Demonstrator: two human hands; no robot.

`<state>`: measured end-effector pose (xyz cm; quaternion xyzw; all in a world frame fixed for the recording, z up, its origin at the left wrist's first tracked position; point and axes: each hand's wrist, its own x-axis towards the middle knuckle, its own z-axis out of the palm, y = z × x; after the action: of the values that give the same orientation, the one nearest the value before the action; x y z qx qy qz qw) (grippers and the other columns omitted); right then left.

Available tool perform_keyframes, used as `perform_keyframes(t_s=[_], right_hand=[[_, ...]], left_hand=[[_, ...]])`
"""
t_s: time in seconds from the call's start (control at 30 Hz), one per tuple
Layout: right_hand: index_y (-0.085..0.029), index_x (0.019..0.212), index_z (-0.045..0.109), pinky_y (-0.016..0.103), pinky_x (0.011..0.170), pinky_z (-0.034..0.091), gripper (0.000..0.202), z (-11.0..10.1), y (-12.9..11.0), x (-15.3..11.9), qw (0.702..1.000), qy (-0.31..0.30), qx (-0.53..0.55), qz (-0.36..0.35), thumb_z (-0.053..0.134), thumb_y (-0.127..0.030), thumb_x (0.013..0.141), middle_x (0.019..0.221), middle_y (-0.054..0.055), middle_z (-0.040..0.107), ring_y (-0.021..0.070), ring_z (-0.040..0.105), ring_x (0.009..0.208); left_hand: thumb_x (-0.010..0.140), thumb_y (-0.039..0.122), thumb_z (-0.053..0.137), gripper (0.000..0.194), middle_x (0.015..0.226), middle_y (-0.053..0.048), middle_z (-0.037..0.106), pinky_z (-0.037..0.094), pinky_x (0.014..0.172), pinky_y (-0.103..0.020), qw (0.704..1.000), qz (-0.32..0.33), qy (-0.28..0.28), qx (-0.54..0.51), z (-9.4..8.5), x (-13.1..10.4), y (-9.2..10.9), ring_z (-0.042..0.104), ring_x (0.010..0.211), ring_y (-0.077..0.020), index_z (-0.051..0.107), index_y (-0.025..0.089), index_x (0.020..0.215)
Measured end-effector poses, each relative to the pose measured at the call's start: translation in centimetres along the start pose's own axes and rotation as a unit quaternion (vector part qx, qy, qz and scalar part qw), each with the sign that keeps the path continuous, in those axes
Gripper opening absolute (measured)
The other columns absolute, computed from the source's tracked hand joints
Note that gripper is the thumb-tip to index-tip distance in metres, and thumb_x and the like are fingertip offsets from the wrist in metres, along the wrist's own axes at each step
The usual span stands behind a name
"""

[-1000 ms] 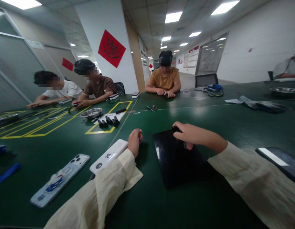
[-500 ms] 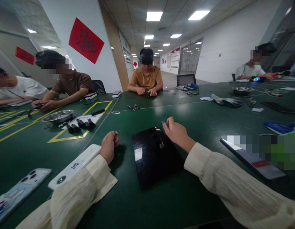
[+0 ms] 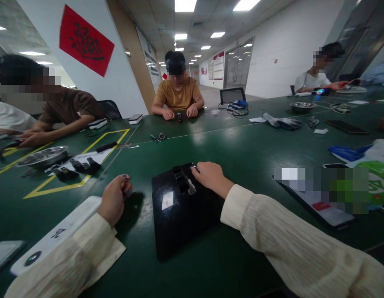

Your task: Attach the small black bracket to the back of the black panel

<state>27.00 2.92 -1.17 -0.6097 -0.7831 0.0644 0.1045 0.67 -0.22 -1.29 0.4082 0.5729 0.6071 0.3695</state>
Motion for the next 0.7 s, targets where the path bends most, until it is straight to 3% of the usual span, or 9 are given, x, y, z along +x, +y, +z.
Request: perform_keyframes(t_s=[0.2,0.4,0.5,0.6,0.7], right_hand=[[-0.014,0.095,0.059,0.031,0.068,0.044,0.050,0.0,-0.3,-0.4,0.999,0.001,0.016,0.031,0.016,-0.039,0.096,0.092,0.013,0.065,0.0229,0.063,0.084],[-0.010,0.112,0.046,0.031,0.066,0.046,0.038,-2.4,-0.6,-2.4,0.998,0.034,-0.001,0.049,0.025,-0.037,0.094,0.089,0.014,0.063,0.0236,0.063,0.080],[-0.013,0.124,0.040,0.035,0.074,0.045,0.042,-3.7,0.5,-5.8,0.996,0.080,-0.028,0.016,0.037,-0.038,0.090,0.106,0.015,0.058,0.0261,0.059,0.091],[-0.017,0.135,0.029,0.043,0.087,0.041,0.056,-4.2,3.1,-10.5,0.990,0.129,-0.061,-0.009,0.043,-0.041,0.085,0.118,0.015,0.052,0.0290,0.053,0.103],[-0.022,0.140,0.018,0.057,0.099,0.024,0.066,-4.1,7.1,-15.1,0.971,0.199,-0.130,0.025,0.041,-0.044,0.083,0.129,0.017,0.045,0.0343,0.044,0.116]], left_hand=[[0.068,0.022,0.050,0.006,0.037,0.008,0.030,0.023,0.039,-0.019,1.000,0.006,0.006,-0.008,0.3,-0.1,0.0,0.027,0.037,-0.0070,0.046,0.019,0.065],[0.068,0.026,0.051,0.008,0.038,0.008,0.030,0.022,0.038,-0.019,1.000,0.012,0.007,-0.013,-0.3,0.2,-0.5,0.028,0.037,-0.0068,0.047,0.019,0.066],[0.068,0.027,0.051,0.010,0.039,0.008,0.031,0.023,0.039,-0.019,1.000,0.015,0.007,-0.008,-0.5,0.0,-0.4,0.028,0.038,-0.0067,0.046,0.018,0.067],[0.067,0.028,0.052,0.011,0.039,0.008,0.031,0.024,0.039,-0.019,1.000,0.017,0.009,-0.007,-0.6,-0.1,-0.4,0.029,0.038,-0.0068,0.046,0.018,0.067],[0.067,0.030,0.051,0.012,0.039,0.009,0.031,0.024,0.039,-0.019,1.000,0.022,0.009,-0.014,-0.8,0.0,-0.6,0.029,0.037,-0.0072,0.046,0.019,0.068]])
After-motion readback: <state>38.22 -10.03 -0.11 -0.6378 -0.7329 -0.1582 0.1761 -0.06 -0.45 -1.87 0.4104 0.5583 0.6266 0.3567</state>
